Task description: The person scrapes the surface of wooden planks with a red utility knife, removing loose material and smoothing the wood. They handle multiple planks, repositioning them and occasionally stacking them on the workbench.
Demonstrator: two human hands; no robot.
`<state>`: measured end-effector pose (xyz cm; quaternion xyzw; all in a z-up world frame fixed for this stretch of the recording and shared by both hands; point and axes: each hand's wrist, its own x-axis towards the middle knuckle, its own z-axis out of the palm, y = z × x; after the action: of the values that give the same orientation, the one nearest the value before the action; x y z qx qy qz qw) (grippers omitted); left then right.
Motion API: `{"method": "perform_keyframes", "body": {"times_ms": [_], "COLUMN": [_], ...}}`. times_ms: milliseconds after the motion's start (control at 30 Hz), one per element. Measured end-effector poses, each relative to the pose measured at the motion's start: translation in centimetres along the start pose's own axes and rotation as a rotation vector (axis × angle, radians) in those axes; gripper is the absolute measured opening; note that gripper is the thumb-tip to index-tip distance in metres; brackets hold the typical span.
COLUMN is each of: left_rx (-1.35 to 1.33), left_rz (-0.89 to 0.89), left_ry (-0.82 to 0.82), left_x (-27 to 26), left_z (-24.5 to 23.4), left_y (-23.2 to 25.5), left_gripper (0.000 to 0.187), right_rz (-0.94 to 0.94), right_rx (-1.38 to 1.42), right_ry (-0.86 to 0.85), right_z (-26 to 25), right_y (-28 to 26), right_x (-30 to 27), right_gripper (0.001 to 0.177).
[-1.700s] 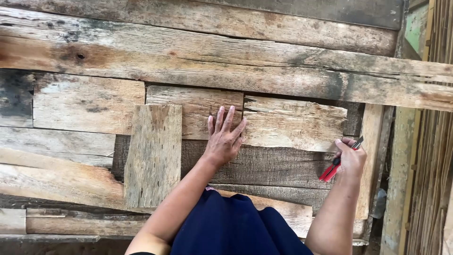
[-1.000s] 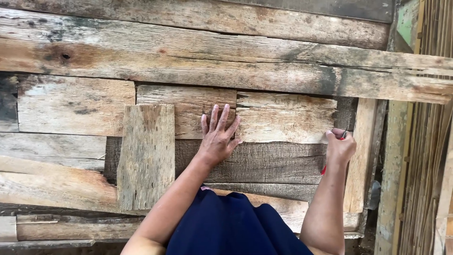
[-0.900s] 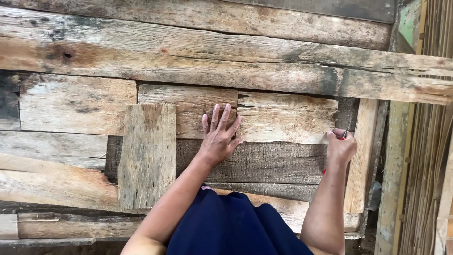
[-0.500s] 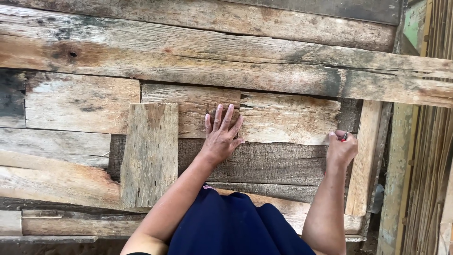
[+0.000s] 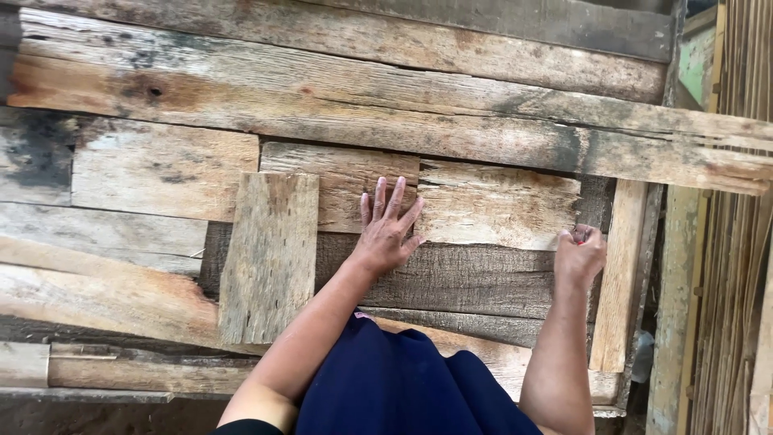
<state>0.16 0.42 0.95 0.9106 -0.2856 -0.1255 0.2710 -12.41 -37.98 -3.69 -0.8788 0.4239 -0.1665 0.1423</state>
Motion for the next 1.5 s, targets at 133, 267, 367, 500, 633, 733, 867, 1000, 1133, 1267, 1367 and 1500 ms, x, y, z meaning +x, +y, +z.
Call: {"method": "perform_keyframes", "body": {"times_ms": [133,267,367,500,633,733,867,1000,1133,1267,1367,1500], "left_rx": [-0.028,0.179,0.266,0.066,-0.164,-0.395,-0.737,-1.266,-1.455,-1.227,-0.874,-0.332], "left_rz": [-0.013,-0.163,-0.452,-0.942,-1.055,-1.069,-0.842,-0.610,-0.559,-0.398,-0.383,-0.212], "left_ry": [0.109,0.515,0.725,0.627,0.541,0.457,0.532,0.850,0.914,0.789,0.497,0.092], "left_x": [-1.4,-5.7,-10.4,-15.9,-18.1,-18.2,-18.9,-19.5,-19.7,-19.9,-19.2,-17.6], "left_z": [-1.5,-4.8,-6.4,-8.9,-10.2,-10.1,-9.1,-12.4,-12.8,-16.9,-20.2,-21.1], "left_y": [-0.6,-3.9,-8.3,-11.7,-13.2,-14.7,-15.3,-11.0,-10.4,-4.8,-2.3,-1.3], "left_gripper": [0.069,0.055,0.040,0.045,0.049,0.062,0.030,0.020,0.026,0.034,0.048,0.055], "right_rz": [-0.106,0.006,-0.161,-0.276,-0.312,-0.284,-0.179,-0.203,-0.017,-0.276,-0.492,-0.471], "right_rx": [0.070,0.109,0.190,0.450,0.493,0.550,0.654,0.514,0.686,0.642,0.618,0.282], "right_ry": [0.045,-0.158,-0.435,-0.936,-1.076,-1.213,-1.293,-1.164,-1.072,-0.668,-0.519,-0.595], "right_z": [-2.8,-4.1,-4.8,-3.2,-3.7,-2.5,-1.7,-9.3,-12.4,-14.2,-18.0,-22.2], "right_y": [-2.5,-5.9,-10.9,-18.2,-23.3,-25.4,-27.0,-30.9,-30.2,-29.8,-31.2,-31.6], "right_x": [-1.0,-3.8,-9.3,-17.5,-24.3,-26.7,-27.9,-26.9,-25.8,-23.4,-21.1,-19.1], "right_gripper": [0.028,0.018,0.022,0.022,0.026,0.038,0.052,0.051,0.057,0.035,0.046,0.024]}}
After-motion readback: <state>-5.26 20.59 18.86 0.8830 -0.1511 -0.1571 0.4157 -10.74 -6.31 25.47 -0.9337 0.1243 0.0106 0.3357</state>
